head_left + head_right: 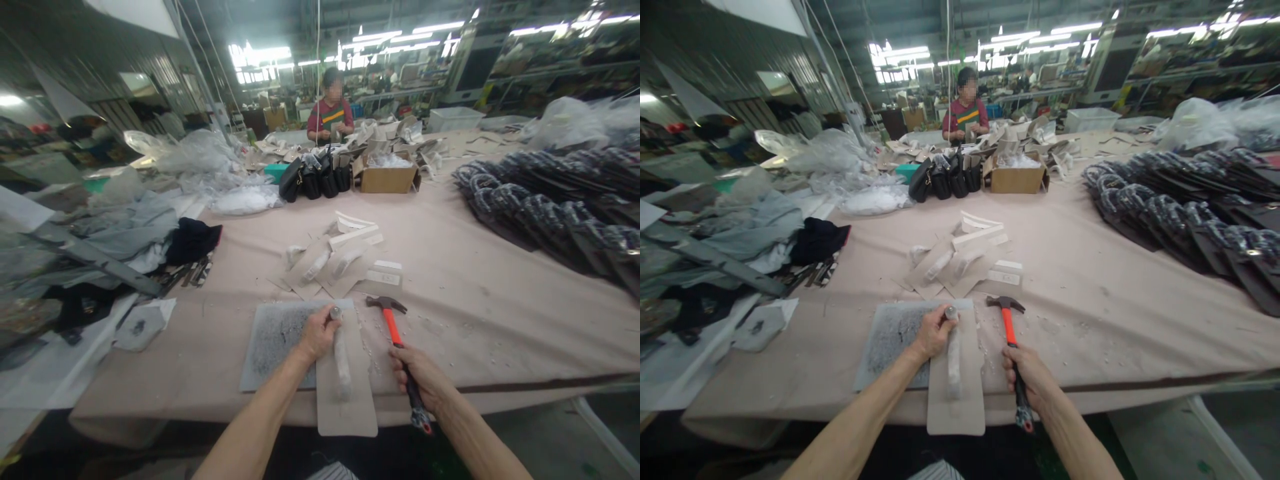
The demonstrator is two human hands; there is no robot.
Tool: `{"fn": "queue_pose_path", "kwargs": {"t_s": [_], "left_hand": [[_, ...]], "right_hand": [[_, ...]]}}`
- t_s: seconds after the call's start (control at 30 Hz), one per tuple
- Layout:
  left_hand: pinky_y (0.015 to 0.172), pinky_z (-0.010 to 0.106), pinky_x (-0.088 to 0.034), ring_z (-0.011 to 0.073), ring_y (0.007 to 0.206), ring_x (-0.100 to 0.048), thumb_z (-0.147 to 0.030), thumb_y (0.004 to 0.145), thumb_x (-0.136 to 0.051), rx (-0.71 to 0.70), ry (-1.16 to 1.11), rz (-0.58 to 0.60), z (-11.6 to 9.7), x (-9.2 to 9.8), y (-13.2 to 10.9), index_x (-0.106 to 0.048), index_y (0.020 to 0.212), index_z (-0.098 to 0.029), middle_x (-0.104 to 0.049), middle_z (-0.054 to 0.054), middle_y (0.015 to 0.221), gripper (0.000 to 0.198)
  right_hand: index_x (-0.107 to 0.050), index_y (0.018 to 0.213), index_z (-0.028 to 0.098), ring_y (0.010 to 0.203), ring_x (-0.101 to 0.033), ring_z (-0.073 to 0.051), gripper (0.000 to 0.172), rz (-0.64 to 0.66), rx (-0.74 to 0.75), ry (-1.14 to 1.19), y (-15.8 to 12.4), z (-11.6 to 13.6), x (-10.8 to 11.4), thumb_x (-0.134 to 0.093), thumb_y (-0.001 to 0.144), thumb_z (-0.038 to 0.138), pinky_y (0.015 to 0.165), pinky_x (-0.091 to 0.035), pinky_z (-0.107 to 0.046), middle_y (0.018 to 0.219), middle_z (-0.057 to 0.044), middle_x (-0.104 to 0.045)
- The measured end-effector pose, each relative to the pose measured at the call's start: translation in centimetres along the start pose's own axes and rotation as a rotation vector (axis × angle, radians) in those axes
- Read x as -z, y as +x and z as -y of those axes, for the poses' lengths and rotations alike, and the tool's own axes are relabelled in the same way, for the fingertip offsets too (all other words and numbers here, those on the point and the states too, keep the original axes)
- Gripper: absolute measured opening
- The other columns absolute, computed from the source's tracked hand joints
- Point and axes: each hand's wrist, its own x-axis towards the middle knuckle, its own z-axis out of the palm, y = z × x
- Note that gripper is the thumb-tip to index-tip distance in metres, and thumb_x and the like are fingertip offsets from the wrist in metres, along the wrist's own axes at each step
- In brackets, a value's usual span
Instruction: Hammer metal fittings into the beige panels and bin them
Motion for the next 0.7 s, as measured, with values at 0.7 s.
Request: {"fn": "queue_pose_path", "kwargs": {"t_s": [0.7], "left_hand": [[0.072, 0.026, -0.043, 0.0176, 0.075, -0.058, -0.019, 0.082, -0.056, -0.053, 0.035, -0.013, 0.3, -0.3, -0.5, -0.065, 0.091, -0.018, -0.065, 0.002, 0.08, 0.013]], "right_hand": [[-0.05, 0.08, 0.023, 0.04, -0.041, -0.013, 0.036, -0.765, 1.048, -0.648, -8.8, 10.6, 1.5, -0.034, 0.1, 0.05, 0.046, -0.025, -0.027, 0.049, 0.004, -0.043]]}}
